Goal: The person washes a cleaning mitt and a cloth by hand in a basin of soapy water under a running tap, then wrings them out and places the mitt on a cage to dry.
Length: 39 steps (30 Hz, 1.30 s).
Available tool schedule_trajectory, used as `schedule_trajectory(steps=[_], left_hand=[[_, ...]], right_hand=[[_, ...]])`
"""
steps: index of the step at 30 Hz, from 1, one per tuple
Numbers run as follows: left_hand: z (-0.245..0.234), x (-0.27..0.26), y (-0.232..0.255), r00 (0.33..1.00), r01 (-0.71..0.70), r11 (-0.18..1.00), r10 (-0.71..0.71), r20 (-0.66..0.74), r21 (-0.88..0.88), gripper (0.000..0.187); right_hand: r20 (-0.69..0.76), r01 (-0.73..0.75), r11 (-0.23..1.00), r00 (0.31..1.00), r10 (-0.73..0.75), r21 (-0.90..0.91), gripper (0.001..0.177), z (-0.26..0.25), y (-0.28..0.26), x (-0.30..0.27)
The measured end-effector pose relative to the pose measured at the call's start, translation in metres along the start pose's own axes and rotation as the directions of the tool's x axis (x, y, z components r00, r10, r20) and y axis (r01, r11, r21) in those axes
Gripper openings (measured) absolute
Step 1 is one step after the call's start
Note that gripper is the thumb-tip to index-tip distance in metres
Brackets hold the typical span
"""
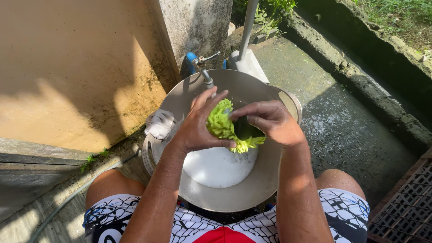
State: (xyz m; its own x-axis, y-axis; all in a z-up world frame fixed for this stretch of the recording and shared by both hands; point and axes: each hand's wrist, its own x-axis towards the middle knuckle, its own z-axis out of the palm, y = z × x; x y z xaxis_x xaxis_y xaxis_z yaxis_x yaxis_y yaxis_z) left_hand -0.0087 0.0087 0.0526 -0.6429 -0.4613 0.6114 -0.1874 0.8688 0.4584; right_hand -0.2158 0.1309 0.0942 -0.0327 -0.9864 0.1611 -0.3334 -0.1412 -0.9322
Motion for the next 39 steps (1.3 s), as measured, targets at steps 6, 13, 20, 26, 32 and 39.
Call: schedule_trajectory(steps=[6,13,20,26,32,39], left_hand=[[0.016,0.016,0.004,0.769,0.531,0.711,-0.178,0.613,-0.460,0.045],[0.024,0.028,0.006,0.752,0.658,0.299,-0.208,0.626,-0.691,0.051],[0.035,0.046,0.002,0.764,0.568,0.653,-0.194,0.615,-0.500,0.029],[0.037,0.054,0.019,0.800,0.576,0.395,-0.096,0.592,-0.715,0.024],[0.028,0.074,0.034,0.831,0.443,0.826,-0.232,0.505,-0.349,0.027],[0.000,0.114,0.067,0.994,0.109,0.925,-0.108,0.022,-0.364,0.028]], right_hand=[[-0.245,0.017,0.972,0.969,0.042,0.233,0.035,0.004,-0.006,-0.010],[-0.034,-0.319,0.892,0.937,0.347,0.322,0.064,-0.021,0.033,-0.040],[-0.560,-0.595,0.804,0.672,0.485,-0.016,0.057,-0.035,0.008,-0.052],[-0.563,-0.254,0.961,0.781,0.268,0.105,0.081,-0.045,-0.034,-0.058],[-0.365,-0.783,0.603,0.612,0.702,-0.152,0.054,-0.050,-0.029,-0.054],[-0.634,0.031,0.917,0.714,-0.299,-0.398,0.035,-0.034,-0.014,-0.040]])
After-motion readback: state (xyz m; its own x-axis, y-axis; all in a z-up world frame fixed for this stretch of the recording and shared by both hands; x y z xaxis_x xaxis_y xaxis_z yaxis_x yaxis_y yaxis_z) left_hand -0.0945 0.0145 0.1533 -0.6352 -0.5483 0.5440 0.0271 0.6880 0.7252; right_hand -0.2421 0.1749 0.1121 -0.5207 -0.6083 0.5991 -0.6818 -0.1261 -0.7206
